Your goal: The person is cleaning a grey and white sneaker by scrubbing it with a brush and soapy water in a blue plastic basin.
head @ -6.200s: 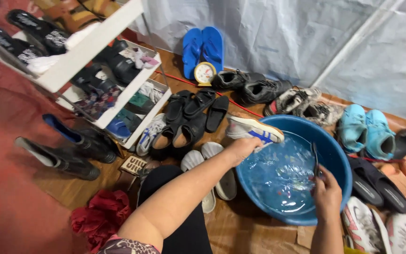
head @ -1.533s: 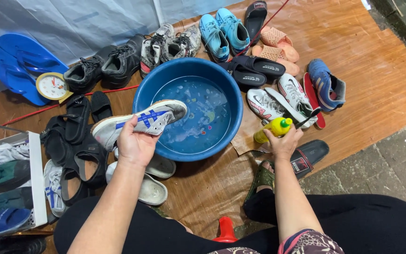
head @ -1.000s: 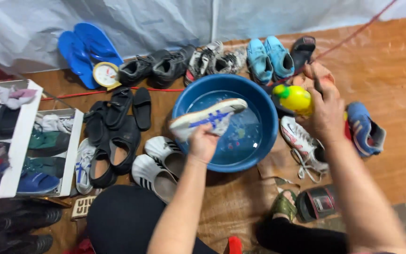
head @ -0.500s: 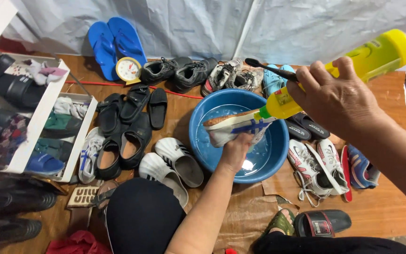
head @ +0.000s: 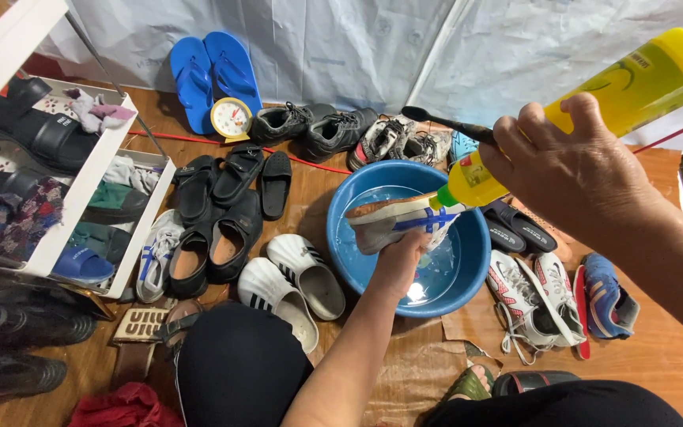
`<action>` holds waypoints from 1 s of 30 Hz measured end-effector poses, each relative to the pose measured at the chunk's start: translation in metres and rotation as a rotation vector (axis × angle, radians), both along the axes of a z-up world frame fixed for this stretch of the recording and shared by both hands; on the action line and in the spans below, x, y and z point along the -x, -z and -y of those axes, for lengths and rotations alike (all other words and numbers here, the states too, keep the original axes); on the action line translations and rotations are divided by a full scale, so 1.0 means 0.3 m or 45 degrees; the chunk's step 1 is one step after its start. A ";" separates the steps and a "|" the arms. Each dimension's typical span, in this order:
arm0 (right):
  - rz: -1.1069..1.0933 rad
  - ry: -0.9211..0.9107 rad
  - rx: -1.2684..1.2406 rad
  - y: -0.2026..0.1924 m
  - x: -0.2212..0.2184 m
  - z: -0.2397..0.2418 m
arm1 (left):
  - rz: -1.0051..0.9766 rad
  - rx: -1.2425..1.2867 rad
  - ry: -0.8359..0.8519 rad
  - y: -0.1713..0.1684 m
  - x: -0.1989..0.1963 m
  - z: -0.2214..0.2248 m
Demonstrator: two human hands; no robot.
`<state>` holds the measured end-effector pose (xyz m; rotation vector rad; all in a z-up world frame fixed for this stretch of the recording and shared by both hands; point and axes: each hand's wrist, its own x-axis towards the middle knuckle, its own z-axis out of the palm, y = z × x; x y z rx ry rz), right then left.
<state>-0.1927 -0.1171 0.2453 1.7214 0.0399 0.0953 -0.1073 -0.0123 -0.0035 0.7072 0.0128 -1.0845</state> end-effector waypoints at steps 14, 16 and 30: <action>0.003 0.016 0.053 -0.008 0.013 -0.005 | 0.235 -0.214 0.105 -0.078 -0.008 -0.048; 0.021 -0.018 0.027 -0.008 0.007 -0.015 | 0.279 -0.333 0.178 -0.100 -0.008 -0.059; -0.058 0.011 0.036 0.026 -0.002 -0.018 | 0.400 -0.398 0.169 -0.108 0.001 -0.073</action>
